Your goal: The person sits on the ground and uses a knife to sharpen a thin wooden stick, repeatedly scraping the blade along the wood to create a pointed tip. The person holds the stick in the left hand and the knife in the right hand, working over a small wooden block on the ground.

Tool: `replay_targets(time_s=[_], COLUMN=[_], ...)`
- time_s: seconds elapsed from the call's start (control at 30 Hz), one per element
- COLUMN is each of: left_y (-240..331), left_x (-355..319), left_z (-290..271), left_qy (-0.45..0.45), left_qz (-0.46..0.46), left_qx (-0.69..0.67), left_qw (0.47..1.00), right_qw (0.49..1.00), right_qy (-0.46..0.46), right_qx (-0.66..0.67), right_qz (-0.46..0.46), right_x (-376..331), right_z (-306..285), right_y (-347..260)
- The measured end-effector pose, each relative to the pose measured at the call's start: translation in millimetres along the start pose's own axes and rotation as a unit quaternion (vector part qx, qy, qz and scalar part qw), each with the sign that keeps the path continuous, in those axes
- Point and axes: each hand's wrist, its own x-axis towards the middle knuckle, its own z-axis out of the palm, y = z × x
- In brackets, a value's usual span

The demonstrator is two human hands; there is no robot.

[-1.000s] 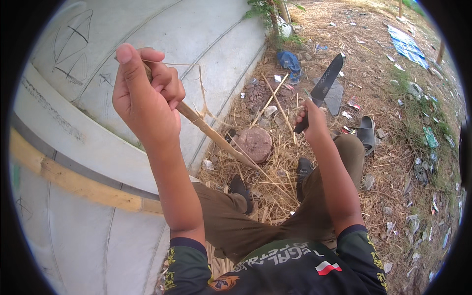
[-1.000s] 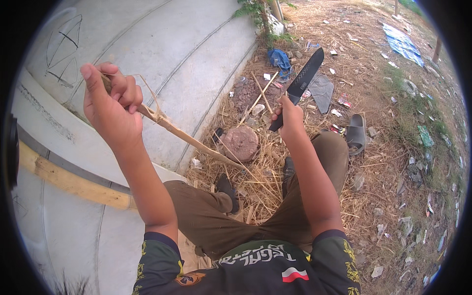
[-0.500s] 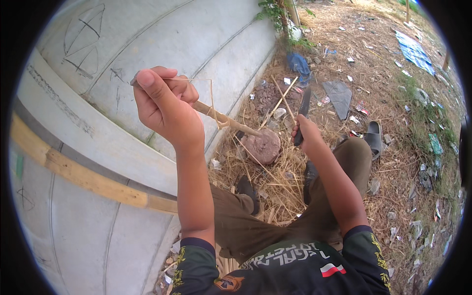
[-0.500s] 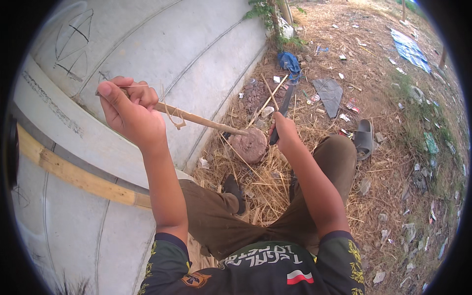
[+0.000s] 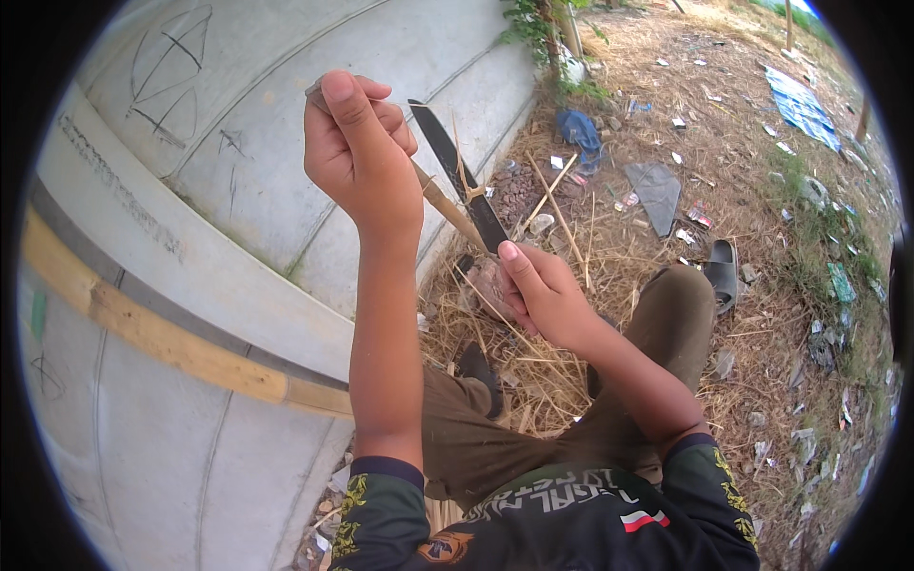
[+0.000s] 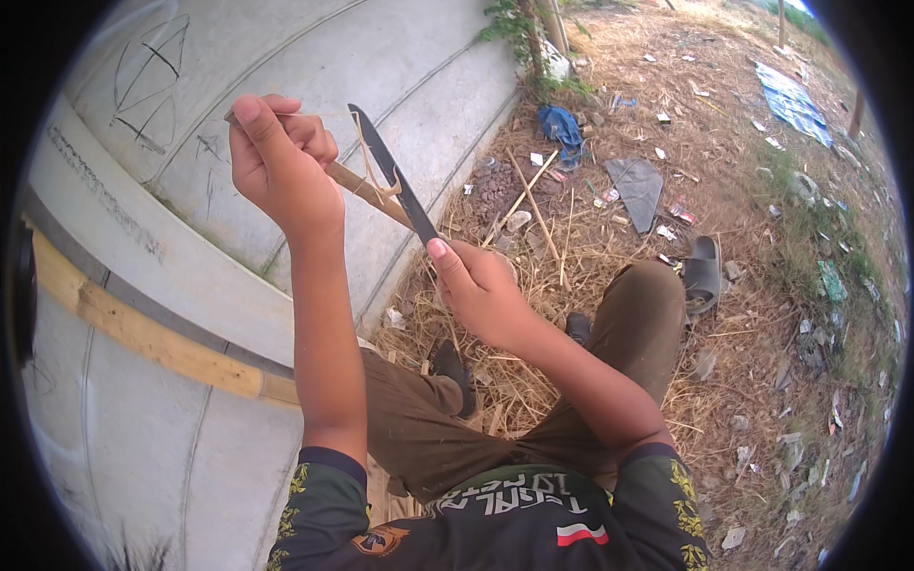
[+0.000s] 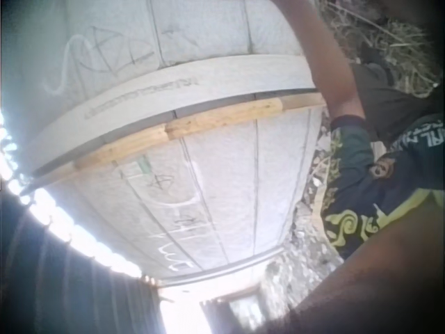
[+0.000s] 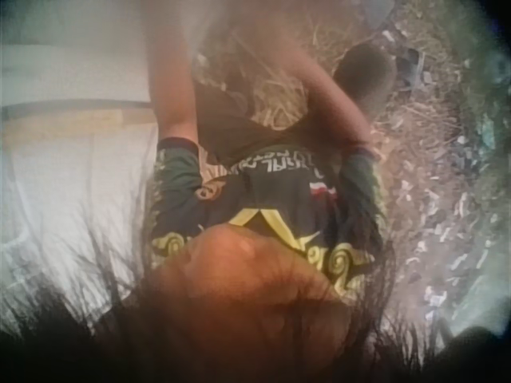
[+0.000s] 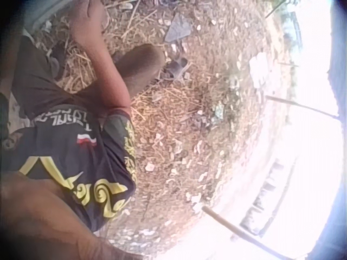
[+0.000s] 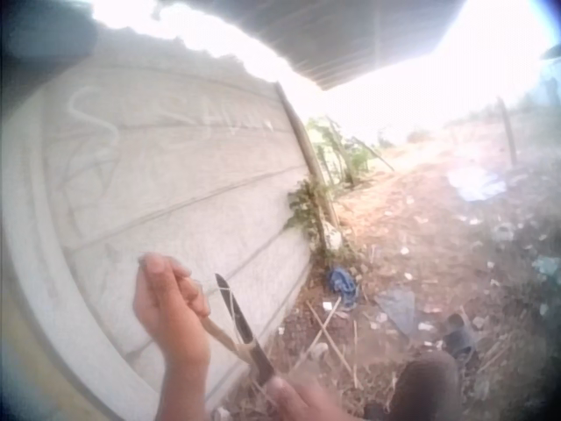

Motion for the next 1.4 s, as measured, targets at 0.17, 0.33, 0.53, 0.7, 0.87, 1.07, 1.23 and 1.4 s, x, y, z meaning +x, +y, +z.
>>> replay_targets(time_s=[0.17, 0.33, 0.53, 0.7, 0.87, 1.07, 1.23, 1.4], left_y=[2.7, 6.2, 15.8, 63.1, 76.6, 72.5, 82.1, 73.4], left_x=[-5.6, -9.6, 10.4, 13.3, 16.7, 18.1, 18.6, 23.2], left_z=[7.1, -2.5, -24.1, -39.6, -50.3, -45.4, -39.1, -33.5], left_qy=[0.005, -0.027, -0.163, -0.116, -0.112, -0.164, -0.199, -0.191], left_qz=[0.002, -0.010, 0.100, -0.004, -0.027, 0.005, -0.026, 0.063], left_qx=[-0.011, -0.021, 0.204, 0.214, 0.273, 0.237, 0.279, 0.325], left_qw=[1.000, 0.999, 0.960, 0.970, 0.955, 0.958, 0.939, 0.924], right_qw=[0.995, 0.986, 0.966, 0.977, 0.993, 0.999, 0.991, 0.992], right_qy=[0.072, -0.056, 0.022, -0.016, -0.020, 0.029, 0.001, 0.005], right_qx=[0.031, -0.021, -0.258, -0.208, -0.056, -0.030, -0.063, 0.042], right_qz=[-0.056, 0.156, -0.009, 0.045, 0.101, -0.023, 0.117, 0.120], right_x=[1.8, 3.4, 8.0, 9.8, 10.0, 5.7, 2.7, 1.3], right_z=[4.7, -2.9, -3.4, -7.0, -11.2, 7.4, -2.3, 6.3], right_y=[1.2, -33.9, -23.7, -33.0, -36.3, -5.9, -17.8, -16.0])
